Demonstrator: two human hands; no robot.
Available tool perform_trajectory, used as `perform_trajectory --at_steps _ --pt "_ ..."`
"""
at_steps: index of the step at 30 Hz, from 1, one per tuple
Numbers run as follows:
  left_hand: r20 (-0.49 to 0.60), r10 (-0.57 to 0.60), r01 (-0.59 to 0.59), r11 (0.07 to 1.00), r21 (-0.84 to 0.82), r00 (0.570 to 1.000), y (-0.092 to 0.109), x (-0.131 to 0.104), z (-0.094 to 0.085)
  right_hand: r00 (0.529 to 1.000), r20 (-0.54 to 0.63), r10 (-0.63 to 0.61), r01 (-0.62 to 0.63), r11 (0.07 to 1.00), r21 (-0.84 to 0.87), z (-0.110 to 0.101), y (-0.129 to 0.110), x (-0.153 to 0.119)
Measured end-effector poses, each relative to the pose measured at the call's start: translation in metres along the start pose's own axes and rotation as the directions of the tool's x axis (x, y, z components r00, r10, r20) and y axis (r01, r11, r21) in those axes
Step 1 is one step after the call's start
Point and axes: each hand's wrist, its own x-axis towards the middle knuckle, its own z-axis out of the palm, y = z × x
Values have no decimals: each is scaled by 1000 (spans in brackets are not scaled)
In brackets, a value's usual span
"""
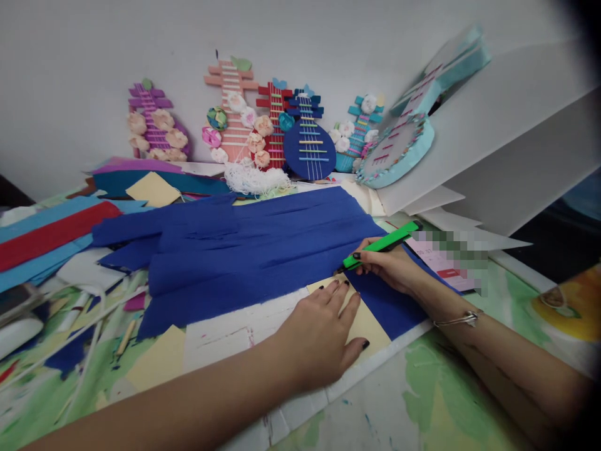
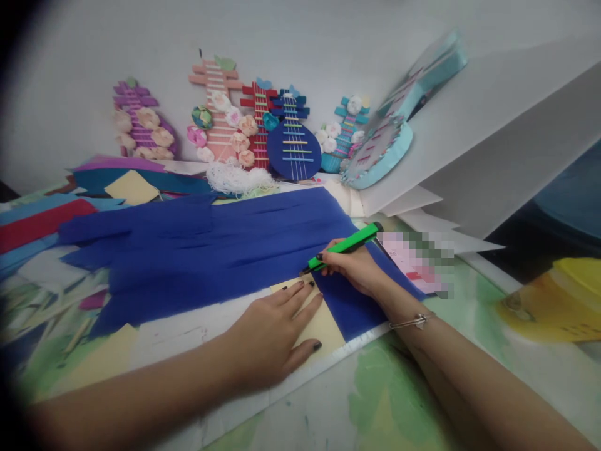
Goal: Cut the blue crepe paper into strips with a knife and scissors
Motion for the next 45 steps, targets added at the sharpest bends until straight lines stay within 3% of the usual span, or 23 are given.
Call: perform_trajectory --at_steps 45 --pt "21 -10 10 1000 -13 1000 0 -1 -1 998 -39 41 -41 999 1 -12 -3 3"
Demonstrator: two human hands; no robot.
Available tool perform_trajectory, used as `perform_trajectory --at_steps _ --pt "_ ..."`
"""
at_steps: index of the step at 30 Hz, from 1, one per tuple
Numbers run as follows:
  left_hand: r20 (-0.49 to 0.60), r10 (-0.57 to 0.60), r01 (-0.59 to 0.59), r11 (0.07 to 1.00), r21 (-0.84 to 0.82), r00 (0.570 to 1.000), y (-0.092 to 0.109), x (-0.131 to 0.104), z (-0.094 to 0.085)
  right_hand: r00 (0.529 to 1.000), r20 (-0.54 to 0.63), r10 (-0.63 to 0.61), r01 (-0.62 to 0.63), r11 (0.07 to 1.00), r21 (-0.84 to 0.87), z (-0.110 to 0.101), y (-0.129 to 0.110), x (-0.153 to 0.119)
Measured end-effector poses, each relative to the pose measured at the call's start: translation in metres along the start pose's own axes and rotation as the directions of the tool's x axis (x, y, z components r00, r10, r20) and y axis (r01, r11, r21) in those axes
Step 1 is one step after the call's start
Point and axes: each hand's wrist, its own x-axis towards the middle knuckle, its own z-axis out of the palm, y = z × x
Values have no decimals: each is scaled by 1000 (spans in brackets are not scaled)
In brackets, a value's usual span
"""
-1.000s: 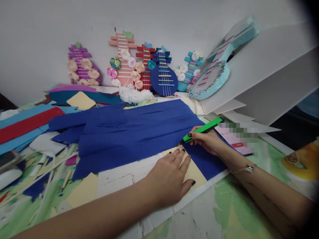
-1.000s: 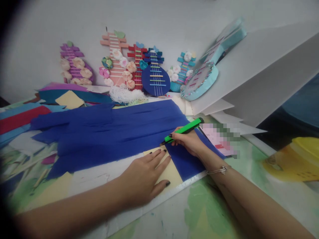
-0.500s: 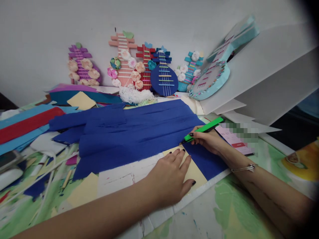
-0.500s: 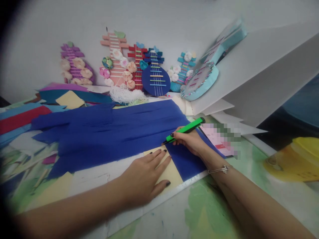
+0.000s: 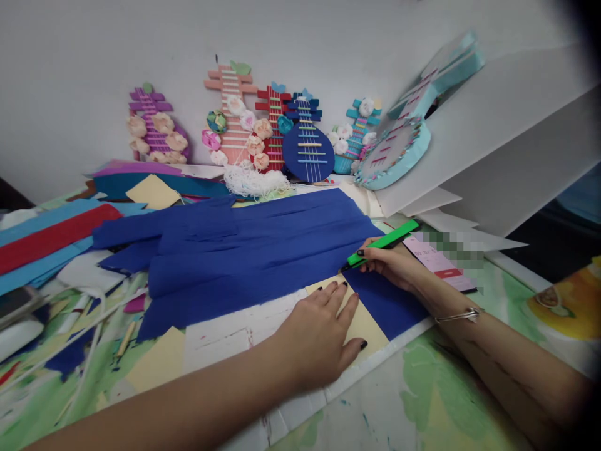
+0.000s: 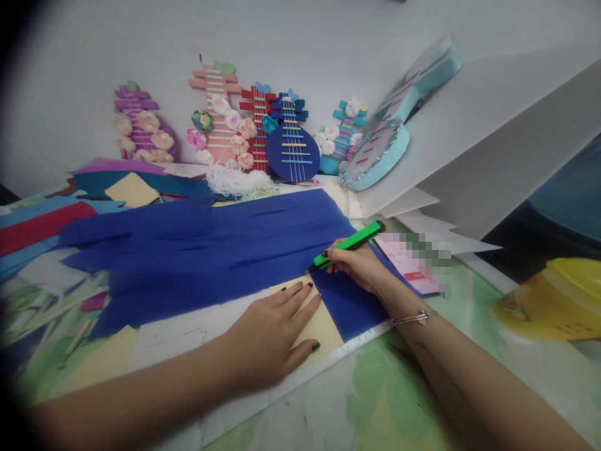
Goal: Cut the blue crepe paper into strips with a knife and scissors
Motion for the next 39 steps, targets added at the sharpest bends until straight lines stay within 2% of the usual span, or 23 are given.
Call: perform_trajectory --at_steps 19,32,39 --pt "-6 5 -5 1000 7 1000 -1 0 2 999 -47 11 -9 999 40 -3 1 3" --pt "23 -3 4 1000 -13 1000 1 -1 -1 999 -41 0 1 1000 29 -1 0 1" --pt "6 2 -2 1000 -6 1000 0 -1 -1 1000 -28 -8 10 996 93 -1 0 1"
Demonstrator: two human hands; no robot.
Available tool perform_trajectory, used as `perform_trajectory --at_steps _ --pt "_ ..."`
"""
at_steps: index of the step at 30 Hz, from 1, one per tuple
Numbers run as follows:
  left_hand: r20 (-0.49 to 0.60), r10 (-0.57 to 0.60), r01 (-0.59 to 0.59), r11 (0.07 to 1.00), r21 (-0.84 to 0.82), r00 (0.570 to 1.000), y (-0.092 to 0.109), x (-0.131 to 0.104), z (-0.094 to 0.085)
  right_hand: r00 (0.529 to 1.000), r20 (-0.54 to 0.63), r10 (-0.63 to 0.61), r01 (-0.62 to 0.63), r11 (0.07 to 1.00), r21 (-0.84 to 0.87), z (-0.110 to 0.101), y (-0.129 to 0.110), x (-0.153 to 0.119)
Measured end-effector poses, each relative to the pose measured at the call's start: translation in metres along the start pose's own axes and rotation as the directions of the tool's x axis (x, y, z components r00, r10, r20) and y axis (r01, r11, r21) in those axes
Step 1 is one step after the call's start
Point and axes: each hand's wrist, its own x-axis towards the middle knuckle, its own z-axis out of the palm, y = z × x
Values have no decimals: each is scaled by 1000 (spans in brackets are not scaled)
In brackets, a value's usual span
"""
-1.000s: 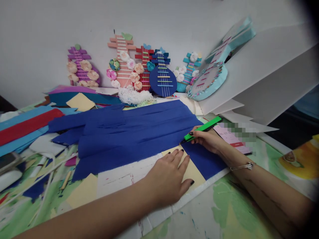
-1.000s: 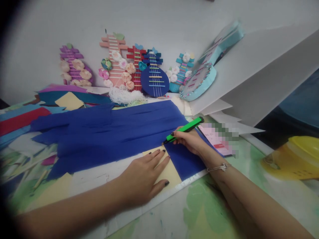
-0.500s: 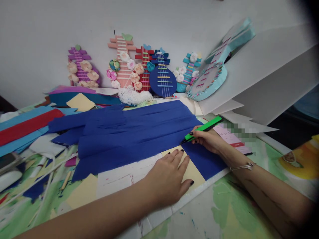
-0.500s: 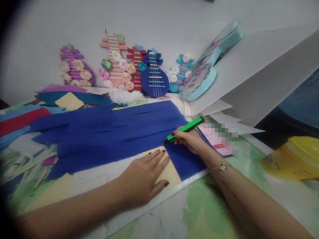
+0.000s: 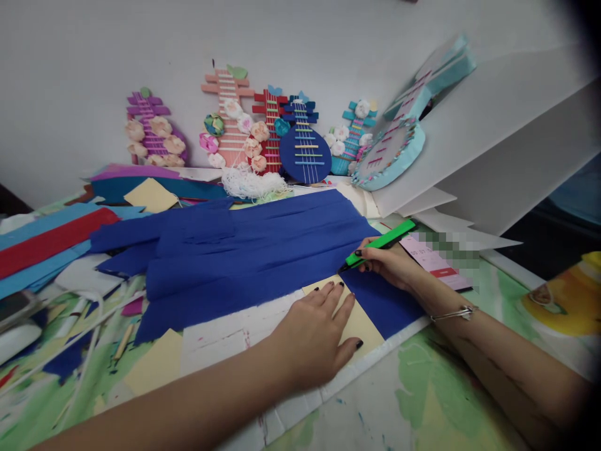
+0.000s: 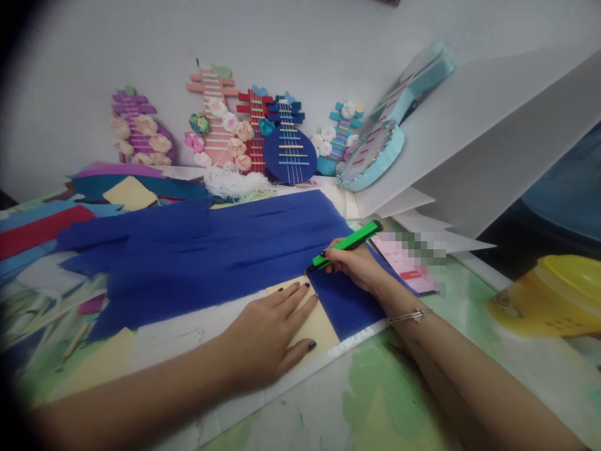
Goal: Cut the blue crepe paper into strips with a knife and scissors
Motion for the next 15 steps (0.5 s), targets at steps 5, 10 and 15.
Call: perform_trajectory --at_steps 5,10,15 --pt "-5 15 -15 999 48 1000 0 -1 -1 994 -84 -73 85 986 145 -4 -6 0" --pt "109 52 -67 988 139 993 8 -11 -21 974 -159 -163 192 962 193 -5 -14 -1" --pt "213 84 -117 983 145 973 18 -24 -56 942 -244 -230 284 934 215 -8 -20 -1"
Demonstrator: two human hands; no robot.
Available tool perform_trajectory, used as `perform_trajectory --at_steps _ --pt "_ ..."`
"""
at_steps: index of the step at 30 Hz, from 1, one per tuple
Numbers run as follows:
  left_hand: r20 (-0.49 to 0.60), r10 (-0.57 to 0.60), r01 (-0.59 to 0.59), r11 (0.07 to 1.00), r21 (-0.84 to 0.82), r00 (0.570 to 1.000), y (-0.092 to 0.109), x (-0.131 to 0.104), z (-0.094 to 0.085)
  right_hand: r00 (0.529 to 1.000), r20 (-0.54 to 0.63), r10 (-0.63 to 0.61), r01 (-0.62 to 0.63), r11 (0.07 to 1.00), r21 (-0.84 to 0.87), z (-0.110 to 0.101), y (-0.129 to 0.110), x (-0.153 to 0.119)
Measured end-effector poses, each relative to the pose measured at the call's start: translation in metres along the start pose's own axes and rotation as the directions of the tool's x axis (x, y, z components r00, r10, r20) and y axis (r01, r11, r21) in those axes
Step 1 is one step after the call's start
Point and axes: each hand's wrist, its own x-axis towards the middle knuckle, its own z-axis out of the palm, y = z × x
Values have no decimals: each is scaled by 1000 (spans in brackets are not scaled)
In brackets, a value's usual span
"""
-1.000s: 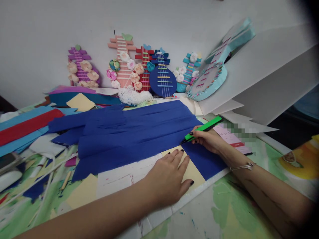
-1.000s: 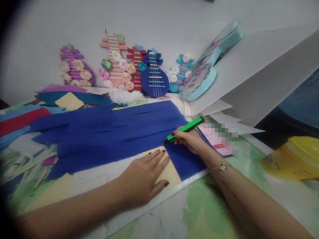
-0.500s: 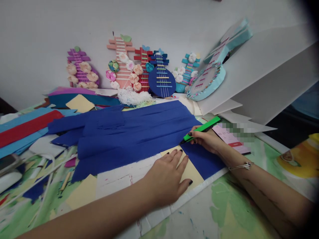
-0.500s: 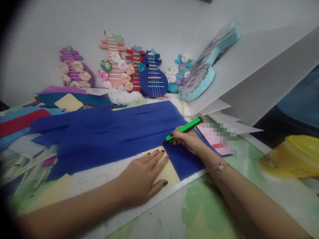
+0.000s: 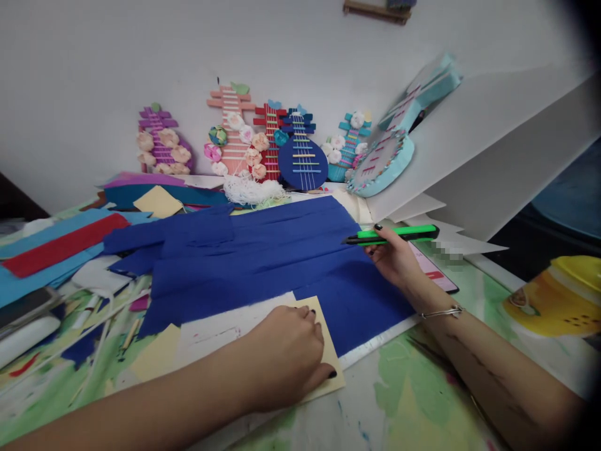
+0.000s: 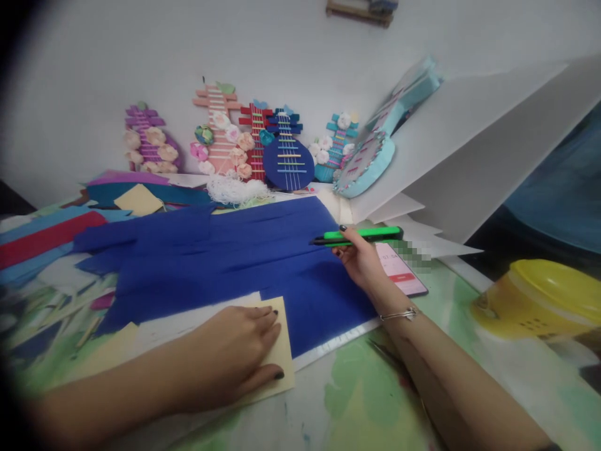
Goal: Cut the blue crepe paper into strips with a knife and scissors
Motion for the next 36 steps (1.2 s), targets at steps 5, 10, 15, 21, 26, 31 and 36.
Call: perform_trajectory --at_steps 5,10,15,21,26,31,36 --pt "76 -119 121 992 -26 990 -19 -8 -13 994 -84 -65 66 998 4 -4 -5 3" --pt "-223 -239 248 969 12 945 -65 -13 19 986 -128 -110 102 993 -61 -8 -14 4" --pt "-284 -68 40 994 -103 957 -67 -38 44 981 -129 -145 104 954 -279 -8 -32 1" --pt "-137 107 -132 973 -188 985 -26 -52 35 994 -80 71 -106 763 -638 -3 -46 -6" --pt "-139 180 -200 969 -145 974 -7 -38 28 980 -159 119 -196 442 -875 -13 -47 -3" --pt "-169 160 -165 986 -16 973 2 -35 27 971 -187 145 -218 235 -947 -26 -46 5" --pt "-218 73 -42 989 140 973 10 -52 25 972 -165 168 -195 185 -963 -31 -44 8"
